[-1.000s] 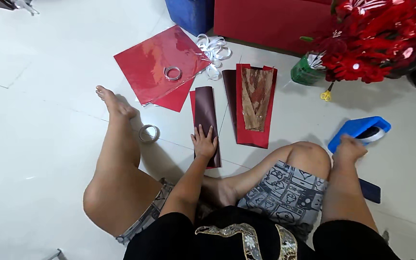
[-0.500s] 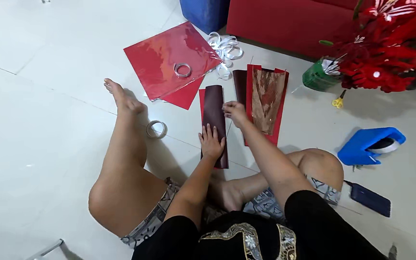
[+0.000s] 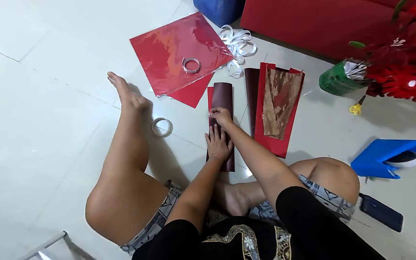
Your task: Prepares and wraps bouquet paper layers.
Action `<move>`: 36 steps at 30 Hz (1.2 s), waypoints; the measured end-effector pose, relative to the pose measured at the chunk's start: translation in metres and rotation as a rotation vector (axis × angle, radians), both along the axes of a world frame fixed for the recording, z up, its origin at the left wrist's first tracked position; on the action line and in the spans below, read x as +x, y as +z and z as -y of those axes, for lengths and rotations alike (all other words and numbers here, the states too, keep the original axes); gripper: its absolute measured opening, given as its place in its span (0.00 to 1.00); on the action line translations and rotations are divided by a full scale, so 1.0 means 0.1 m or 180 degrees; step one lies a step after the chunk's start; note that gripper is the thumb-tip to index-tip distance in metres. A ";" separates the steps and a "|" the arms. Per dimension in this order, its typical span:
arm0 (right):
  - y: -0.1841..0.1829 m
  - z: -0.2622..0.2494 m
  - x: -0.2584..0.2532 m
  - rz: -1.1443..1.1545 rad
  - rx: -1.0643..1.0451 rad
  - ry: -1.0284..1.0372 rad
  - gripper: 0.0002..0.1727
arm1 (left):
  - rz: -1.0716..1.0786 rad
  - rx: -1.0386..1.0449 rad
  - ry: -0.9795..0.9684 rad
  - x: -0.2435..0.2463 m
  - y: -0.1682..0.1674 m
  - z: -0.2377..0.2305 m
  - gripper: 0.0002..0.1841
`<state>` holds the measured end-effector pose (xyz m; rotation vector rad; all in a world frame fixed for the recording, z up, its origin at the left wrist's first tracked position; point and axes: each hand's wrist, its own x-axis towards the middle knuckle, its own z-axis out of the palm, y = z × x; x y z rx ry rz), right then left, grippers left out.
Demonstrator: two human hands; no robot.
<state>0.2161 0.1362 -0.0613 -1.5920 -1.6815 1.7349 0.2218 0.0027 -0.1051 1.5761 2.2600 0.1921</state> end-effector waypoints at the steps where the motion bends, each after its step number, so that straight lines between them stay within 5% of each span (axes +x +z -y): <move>1: -0.01 0.00 -0.01 0.0024 0.0000 -0.0054 0.13 | -0.0007 0.0009 -0.0002 0.00 0.00 0.00 0.39; 7: -0.05 -0.06 -0.02 0.0353 0.0149 -0.0032 0.08 | 0.0029 0.0045 0.0003 0.00 -0.01 0.02 0.40; 15: -0.02 -0.02 -0.08 0.0651 0.0224 -0.0049 0.19 | -0.0009 0.0063 -0.0028 0.00 -0.01 0.02 0.39; 30: 0.15 0.00 -0.24 0.1368 0.0160 -0.0063 0.16 | 0.0103 -0.0370 -0.0122 -0.03 0.12 -0.01 0.40; 36: 0.36 0.01 -0.34 0.1744 0.0062 0.0050 0.17 | 0.0300 -0.0062 -0.0015 -0.03 0.21 0.04 0.38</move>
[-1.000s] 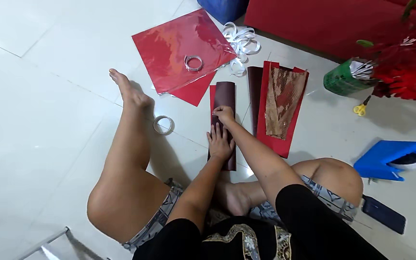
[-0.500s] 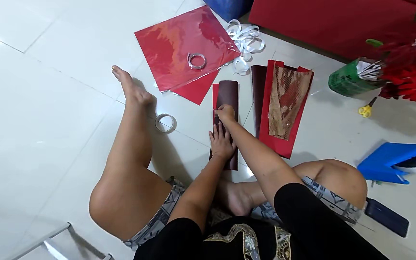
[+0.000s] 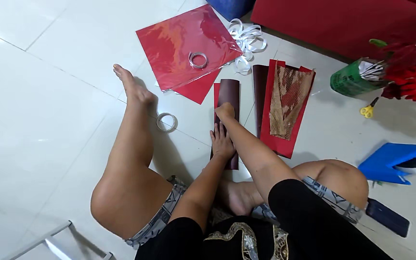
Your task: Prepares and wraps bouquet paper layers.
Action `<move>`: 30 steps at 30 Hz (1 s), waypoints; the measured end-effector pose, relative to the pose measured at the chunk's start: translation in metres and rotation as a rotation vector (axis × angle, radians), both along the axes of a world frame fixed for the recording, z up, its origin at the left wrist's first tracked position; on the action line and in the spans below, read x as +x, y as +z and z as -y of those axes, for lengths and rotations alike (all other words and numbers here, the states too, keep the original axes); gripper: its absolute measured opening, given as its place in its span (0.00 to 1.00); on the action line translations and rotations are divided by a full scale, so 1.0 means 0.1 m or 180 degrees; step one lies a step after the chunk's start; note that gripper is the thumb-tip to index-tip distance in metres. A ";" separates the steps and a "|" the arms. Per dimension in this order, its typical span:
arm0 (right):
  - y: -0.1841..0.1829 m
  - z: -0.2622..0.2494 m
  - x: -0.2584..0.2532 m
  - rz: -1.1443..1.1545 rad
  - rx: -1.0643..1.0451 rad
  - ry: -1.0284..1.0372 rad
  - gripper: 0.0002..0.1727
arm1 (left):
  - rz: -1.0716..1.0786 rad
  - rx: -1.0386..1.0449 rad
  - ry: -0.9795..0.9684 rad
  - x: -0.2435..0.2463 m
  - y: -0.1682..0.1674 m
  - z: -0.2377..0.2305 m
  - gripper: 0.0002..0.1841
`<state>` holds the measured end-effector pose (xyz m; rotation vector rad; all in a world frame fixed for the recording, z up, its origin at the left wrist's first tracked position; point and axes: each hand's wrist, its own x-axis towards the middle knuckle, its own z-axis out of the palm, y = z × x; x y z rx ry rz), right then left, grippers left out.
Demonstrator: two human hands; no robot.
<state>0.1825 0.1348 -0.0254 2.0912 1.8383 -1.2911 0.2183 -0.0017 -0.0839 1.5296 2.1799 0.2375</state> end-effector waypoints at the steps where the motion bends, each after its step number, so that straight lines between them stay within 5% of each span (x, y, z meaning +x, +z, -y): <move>1: 0.02 -0.01 0.00 0.0029 -0.0023 0.0002 0.17 | 0.0012 -0.0009 0.0007 0.00 0.01 0.00 0.38; 19: -0.18 -0.12 0.10 -0.0053 -0.0335 0.0056 0.26 | -0.0259 -0.0173 -0.0071 0.02 -0.07 -0.04 0.39; 26: -0.15 -0.02 0.26 0.0167 -0.0113 0.0562 0.32 | -0.0355 0.0081 0.0043 0.04 -0.20 -0.03 0.39; 30: -0.14 0.10 0.37 -0.0291 0.0234 0.0765 0.24 | -0.0328 0.0082 0.0057 0.04 -0.20 -0.04 0.38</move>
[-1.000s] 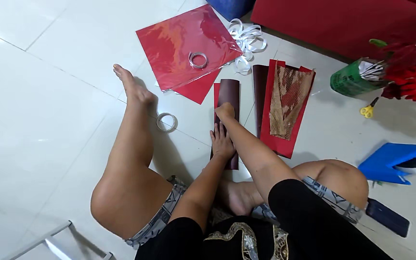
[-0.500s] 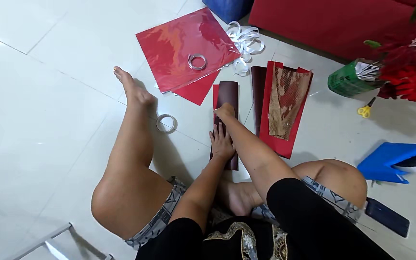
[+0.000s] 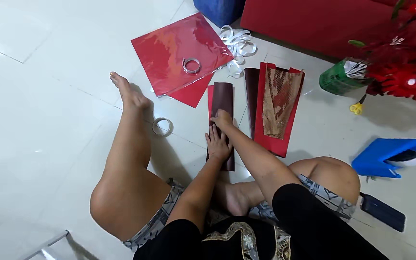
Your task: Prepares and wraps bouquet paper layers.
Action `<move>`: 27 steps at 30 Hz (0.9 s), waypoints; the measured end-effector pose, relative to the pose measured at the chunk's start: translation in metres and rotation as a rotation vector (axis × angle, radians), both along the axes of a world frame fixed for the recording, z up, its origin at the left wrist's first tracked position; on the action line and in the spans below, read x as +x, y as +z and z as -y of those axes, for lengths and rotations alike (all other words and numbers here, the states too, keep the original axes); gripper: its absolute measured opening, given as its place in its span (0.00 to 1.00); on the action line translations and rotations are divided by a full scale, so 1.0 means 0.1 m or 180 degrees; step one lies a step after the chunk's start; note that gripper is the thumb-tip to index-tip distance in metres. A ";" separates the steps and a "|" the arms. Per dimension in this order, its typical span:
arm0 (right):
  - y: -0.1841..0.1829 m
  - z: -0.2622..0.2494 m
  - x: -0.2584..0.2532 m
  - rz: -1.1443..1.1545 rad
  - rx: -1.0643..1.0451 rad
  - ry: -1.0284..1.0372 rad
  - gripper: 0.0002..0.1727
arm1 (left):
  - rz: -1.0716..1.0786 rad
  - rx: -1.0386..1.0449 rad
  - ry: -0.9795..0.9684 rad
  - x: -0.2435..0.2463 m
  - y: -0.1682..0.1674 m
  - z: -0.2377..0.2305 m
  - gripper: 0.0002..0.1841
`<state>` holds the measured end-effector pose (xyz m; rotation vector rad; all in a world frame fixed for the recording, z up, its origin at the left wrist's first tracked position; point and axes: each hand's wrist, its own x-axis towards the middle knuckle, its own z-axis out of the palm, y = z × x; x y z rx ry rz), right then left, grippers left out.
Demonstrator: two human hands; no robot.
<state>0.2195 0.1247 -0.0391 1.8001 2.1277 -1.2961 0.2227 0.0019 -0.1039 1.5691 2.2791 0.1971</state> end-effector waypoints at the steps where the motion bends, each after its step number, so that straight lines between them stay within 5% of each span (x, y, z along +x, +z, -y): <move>1: -0.03 0.00 0.02 -0.0205 0.0166 0.0054 0.21 | 0.0000 0.0011 -0.0006 0.00 0.00 -0.01 0.38; 4: -0.06 0.03 0.14 -0.0344 0.0852 0.0799 0.17 | 0.0031 -0.0018 -0.0013 0.01 0.01 -0.01 0.37; 9: -0.25 0.08 0.25 0.0412 0.0860 0.2364 0.39 | -0.0076 -0.0195 -0.0025 0.03 0.01 -0.01 0.41; 20: -0.24 0.25 0.43 0.0139 0.0785 0.1721 0.44 | 0.0013 -0.0030 0.0012 0.02 -0.01 0.02 0.42; 24: -0.36 0.54 0.85 0.0031 0.0771 0.1408 0.44 | 0.0040 0.0098 0.0132 -0.10 0.09 -0.09 0.30; 27: -0.36 0.75 1.08 0.0106 0.0815 0.1763 0.45 | -0.0020 0.0381 0.0259 -0.23 0.13 -0.20 0.23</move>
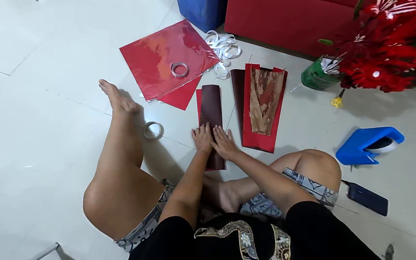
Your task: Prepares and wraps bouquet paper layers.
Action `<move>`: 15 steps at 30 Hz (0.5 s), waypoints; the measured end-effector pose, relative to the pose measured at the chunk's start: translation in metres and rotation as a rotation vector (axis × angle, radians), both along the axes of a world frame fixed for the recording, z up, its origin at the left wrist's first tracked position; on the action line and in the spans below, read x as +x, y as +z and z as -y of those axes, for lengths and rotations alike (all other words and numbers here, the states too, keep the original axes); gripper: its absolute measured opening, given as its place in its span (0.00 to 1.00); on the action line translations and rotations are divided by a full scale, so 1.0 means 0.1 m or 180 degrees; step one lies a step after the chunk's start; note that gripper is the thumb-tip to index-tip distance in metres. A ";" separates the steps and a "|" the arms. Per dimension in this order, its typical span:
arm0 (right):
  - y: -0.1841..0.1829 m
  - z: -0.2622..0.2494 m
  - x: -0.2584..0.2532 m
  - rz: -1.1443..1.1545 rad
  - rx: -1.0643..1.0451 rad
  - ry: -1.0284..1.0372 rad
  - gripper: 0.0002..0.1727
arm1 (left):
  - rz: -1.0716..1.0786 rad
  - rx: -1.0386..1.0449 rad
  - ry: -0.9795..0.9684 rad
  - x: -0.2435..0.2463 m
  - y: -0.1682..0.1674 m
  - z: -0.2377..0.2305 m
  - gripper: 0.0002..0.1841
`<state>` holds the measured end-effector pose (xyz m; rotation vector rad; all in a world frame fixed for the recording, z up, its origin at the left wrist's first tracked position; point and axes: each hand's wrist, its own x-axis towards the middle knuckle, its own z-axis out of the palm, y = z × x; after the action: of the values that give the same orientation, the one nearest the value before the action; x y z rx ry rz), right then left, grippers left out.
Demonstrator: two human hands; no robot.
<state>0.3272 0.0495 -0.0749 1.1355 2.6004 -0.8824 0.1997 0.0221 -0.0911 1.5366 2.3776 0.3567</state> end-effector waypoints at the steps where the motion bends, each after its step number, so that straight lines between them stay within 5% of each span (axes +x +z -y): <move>1: 0.01 0.08 0.09 0.0077 0.0022 0.0294 0.46 | 0.0035 0.0035 0.0053 -0.04 0.04 -0.04 0.22; 5: 0.22 0.50 0.48 0.0476 -0.0407 0.1556 0.43 | 0.0312 -0.0045 0.0297 -0.13 0.14 -0.18 0.19; 8: 0.35 0.64 0.65 0.0385 -0.1091 0.1775 0.33 | 0.0654 0.0009 0.0808 -0.15 0.24 -0.28 0.18; 11: 0.43 0.53 0.67 -0.0562 -0.1318 0.0090 0.19 | 0.1116 -0.0128 0.1237 -0.24 0.37 -0.40 0.27; 13: 0.51 0.33 0.51 -0.0641 -0.1235 -0.1229 0.21 | 0.1311 -0.0238 0.1383 -0.29 0.42 -0.44 0.35; 15: 0.45 0.10 0.35 -0.0691 -0.1326 -0.1883 0.27 | 0.1450 -0.0378 0.1489 -0.31 0.44 -0.46 0.40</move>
<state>0.3622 0.0391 -0.0301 1.7746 2.0685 -1.6474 0.1686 0.0685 -0.0474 0.7311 2.3020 0.5800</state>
